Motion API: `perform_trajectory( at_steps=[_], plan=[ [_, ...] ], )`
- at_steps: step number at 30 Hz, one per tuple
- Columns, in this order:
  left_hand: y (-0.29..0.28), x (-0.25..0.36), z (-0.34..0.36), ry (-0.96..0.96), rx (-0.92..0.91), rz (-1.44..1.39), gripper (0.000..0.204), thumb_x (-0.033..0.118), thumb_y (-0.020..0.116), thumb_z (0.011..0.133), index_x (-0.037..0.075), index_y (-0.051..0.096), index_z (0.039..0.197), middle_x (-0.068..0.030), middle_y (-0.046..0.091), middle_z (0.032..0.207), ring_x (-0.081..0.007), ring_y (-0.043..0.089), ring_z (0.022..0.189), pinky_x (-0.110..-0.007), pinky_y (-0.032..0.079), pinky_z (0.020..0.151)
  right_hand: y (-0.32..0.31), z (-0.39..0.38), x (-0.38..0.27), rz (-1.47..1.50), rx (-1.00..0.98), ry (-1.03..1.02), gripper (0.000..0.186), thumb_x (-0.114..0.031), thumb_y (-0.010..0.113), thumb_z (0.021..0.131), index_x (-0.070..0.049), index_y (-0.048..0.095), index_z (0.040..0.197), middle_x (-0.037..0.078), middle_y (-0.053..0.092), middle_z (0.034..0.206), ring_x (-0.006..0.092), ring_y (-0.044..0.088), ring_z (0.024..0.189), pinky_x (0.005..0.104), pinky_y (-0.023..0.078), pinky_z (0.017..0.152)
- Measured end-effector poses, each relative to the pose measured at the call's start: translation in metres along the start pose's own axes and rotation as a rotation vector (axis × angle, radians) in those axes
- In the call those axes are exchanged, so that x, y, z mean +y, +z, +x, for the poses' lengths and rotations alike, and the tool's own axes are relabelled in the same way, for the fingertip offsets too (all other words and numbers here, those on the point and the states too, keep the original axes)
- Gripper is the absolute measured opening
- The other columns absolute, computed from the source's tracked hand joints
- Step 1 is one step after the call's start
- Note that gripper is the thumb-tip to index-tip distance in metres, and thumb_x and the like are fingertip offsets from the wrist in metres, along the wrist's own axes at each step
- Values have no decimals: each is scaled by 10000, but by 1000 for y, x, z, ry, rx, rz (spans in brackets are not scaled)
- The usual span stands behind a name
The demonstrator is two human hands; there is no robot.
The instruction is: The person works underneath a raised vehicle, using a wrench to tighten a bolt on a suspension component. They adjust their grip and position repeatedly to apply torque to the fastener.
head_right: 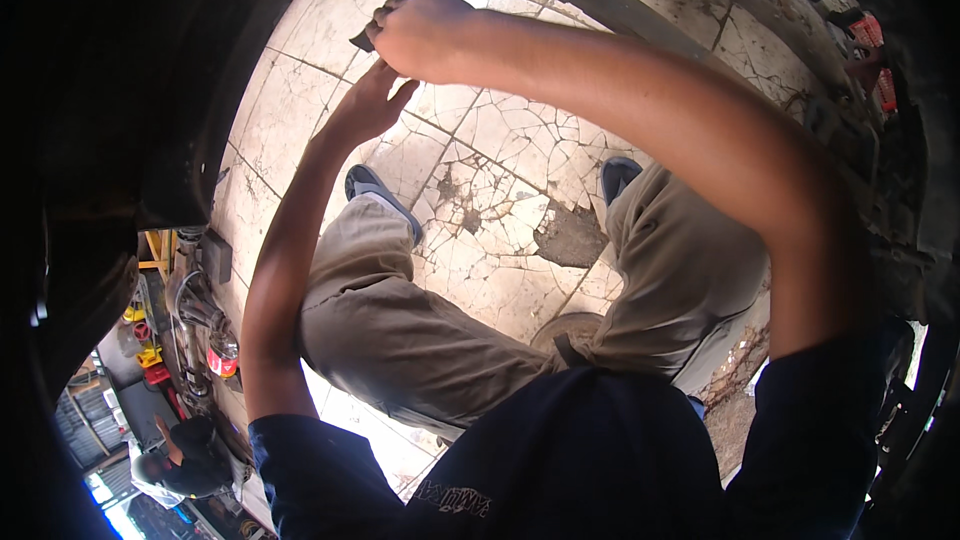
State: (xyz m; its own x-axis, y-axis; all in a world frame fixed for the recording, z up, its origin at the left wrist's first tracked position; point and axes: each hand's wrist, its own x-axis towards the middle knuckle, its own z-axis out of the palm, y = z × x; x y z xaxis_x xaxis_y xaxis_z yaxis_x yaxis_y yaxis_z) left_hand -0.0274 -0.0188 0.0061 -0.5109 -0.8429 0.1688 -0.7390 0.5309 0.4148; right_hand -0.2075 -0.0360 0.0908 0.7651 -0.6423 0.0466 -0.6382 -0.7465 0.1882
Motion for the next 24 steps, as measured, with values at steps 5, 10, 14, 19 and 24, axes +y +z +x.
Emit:
perform_trajectory(
  at_steps=[5, 10, 14, 19, 24],
  plan=[
    [17, -7, 18, 27, 120, -276, 392, 108, 626, 858, 27, 513, 1224, -185, 511, 1211, -245, 612, 968, -359, 519, 802, 12, 8, 8, -36, 93, 51, 523, -107, 555, 852, -96, 430, 1359, 60, 436, 1417, 187, 413, 1307, 425, 326, 1070],
    [1, 9, 21, -233, -59, -333, 291, 134, 589, 902, 5, 549, 1159, -126, 555, 1181, -230, 628, 981, -324, 497, 803, 6, 3, 5, -64, 82, -23, 518, -130, 554, 858, -107, 428, 1360, 61, 436, 1415, 182, 410, 1309, 423, 321, 1077],
    [3, 10, 22, -160, 5, -254, 296, 153, 599, 894, 61, 555, 1172, -108, 632, 1062, -225, 632, 950, -357, 495, 812, 23, 9, 5, -119, 190, 33, 544, -201, 617, 823, -77, 448, 1325, 69, 482, 1359, 189, 427, 1289, 447, 342, 1046],
    [0, 9, 16, -166, -116, 5, 336, 202, 613, 873, 55, 534, 1165, -161, 610, 1078, -271, 635, 938, -398, 502, 804, 18, 2, 2, -87, 200, -57, 558, -219, 620, 825, -56, 444, 1329, 76, 494, 1343, 205, 433, 1281, 467, 339, 1038],
    [0, 13, 9, -92, -48, 123, 303, 213, 589, 876, 43, 550, 1124, -182, 637, 996, -332, 634, 905, -430, 509, 783, 20, 2, -2, -169, 177, 13, 520, -137, 546, 859, -73, 416, 1358, 68, 457, 1388, 192, 410, 1306, 455, 334, 1055]
  ],
)
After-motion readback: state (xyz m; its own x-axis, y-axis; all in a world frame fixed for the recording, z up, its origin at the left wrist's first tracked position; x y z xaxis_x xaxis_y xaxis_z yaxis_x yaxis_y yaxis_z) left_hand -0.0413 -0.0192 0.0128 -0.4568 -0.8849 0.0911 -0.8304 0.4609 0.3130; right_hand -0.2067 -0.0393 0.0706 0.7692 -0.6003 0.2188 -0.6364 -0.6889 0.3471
